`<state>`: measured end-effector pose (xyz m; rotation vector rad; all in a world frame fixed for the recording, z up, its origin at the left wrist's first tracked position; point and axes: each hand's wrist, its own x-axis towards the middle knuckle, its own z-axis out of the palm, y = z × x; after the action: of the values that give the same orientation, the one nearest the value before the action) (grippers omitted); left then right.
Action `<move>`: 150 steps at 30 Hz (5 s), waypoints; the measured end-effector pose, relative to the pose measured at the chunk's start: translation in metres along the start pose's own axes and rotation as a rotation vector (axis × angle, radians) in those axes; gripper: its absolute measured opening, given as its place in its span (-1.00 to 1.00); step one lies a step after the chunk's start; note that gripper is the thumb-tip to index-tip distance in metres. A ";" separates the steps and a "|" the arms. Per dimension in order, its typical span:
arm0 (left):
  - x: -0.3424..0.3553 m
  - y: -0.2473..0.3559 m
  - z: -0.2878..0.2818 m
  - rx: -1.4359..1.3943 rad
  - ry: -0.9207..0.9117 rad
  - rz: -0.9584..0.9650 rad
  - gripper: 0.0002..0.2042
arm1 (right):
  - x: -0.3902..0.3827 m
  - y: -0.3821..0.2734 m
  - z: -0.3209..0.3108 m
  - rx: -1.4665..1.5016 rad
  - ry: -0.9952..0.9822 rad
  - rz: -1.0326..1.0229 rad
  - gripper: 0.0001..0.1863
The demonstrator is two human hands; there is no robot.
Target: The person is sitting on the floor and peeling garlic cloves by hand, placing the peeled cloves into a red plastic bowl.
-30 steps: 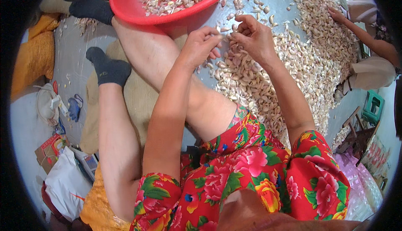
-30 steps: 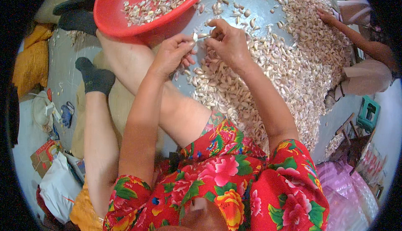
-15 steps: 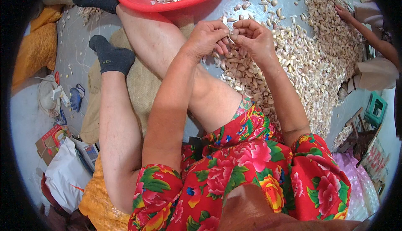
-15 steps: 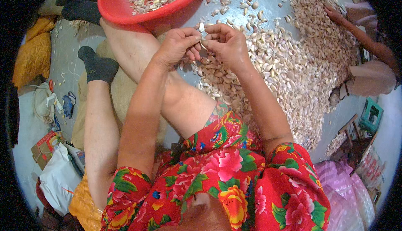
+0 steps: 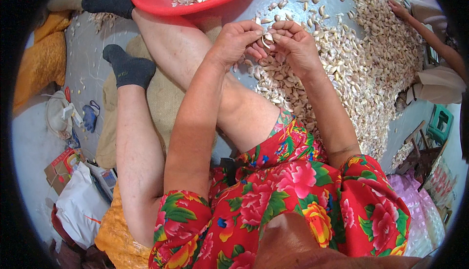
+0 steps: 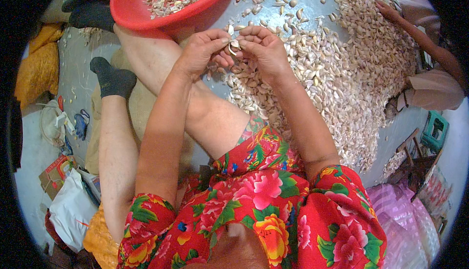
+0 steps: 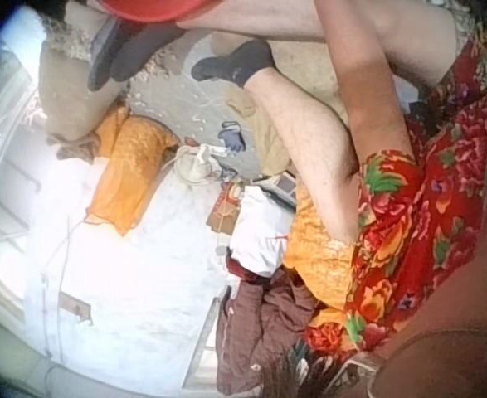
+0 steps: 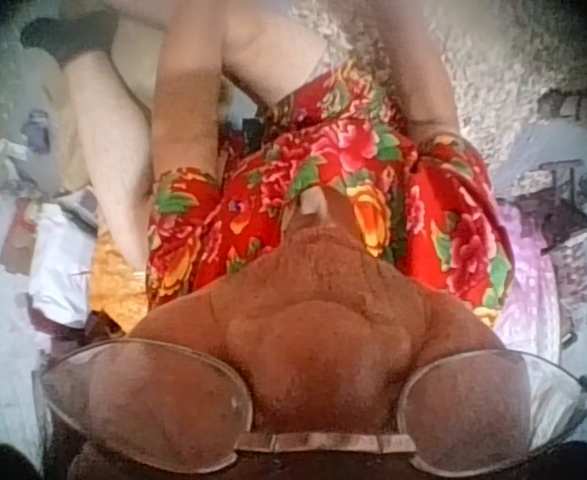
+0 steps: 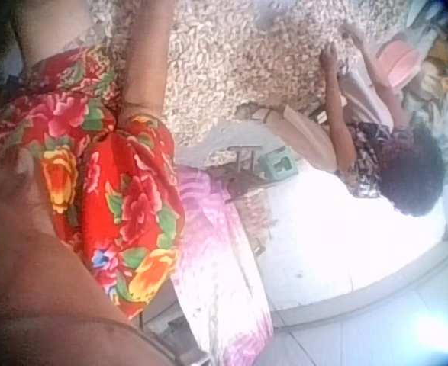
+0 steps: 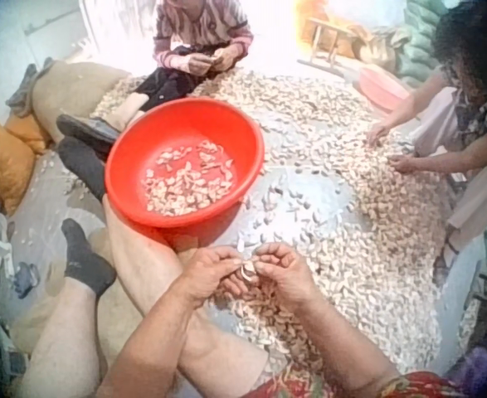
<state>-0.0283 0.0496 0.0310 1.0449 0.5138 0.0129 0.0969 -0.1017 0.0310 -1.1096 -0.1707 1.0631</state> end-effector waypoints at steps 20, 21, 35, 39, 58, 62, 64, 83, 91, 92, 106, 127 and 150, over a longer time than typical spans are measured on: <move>0.005 0.004 0.003 -0.111 0.092 -0.126 -0.91 | -0.011 0.013 -0.016 -0.709 0.173 -0.314 -0.80; 0.005 0.005 0.001 -0.104 0.093 -0.126 -0.91 | -0.012 0.008 -0.015 -0.719 0.170 -0.298 -0.79; 0.007 -0.002 -0.003 -0.172 0.166 -0.128 -0.89 | 0.056 -0.064 -0.100 -1.345 0.649 -0.456 -0.82; 0.008 -0.005 -0.008 -0.159 0.139 -0.142 -0.90 | 0.074 -0.074 -0.115 -1.544 0.619 -0.380 -0.78; 0.008 -0.004 -0.011 -0.136 0.107 -0.196 -0.93 | 0.067 -0.082 -0.124 -1.579 0.224 -0.347 -0.82; 0.007 -0.004 -0.008 -0.091 0.128 -0.200 -0.92 | 0.063 -0.093 -0.108 -1.538 0.039 -0.167 -0.81; 0.007 -0.003 -0.009 -0.089 0.143 -0.196 -0.91 | 0.066 -0.096 -0.093 -1.410 0.046 -0.128 -0.81; 0.007 -0.006 0.000 0.109 0.191 -0.076 -0.87 | 0.045 -0.034 -0.027 -0.571 -0.155 0.092 -0.82; 0.000 -0.005 0.006 0.096 0.048 0.062 -0.89 | 0.014 -0.016 -0.006 -0.559 -0.193 0.125 -0.89; 0.000 -0.005 0.005 0.116 0.039 0.061 -0.89 | 0.013 -0.011 -0.006 -0.539 -0.175 0.106 -0.89; 0.000 -0.003 0.007 0.097 0.061 0.052 -0.92 | 0.009 -0.010 -0.011 -0.286 -0.033 0.132 -0.91; -0.001 0.002 0.009 0.099 0.000 -0.034 -0.92 | -0.005 0.000 -0.005 -0.108 -0.021 0.080 -0.84; 0.000 -0.001 -0.011 -0.239 0.032 -0.264 -0.86 | 0.028 -0.022 0.011 -1.015 -0.025 -0.543 -0.82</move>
<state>-0.0329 0.0587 0.0260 0.7393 0.6599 -0.1396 0.1185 -0.0741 0.0434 -1.7998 -1.0533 0.4585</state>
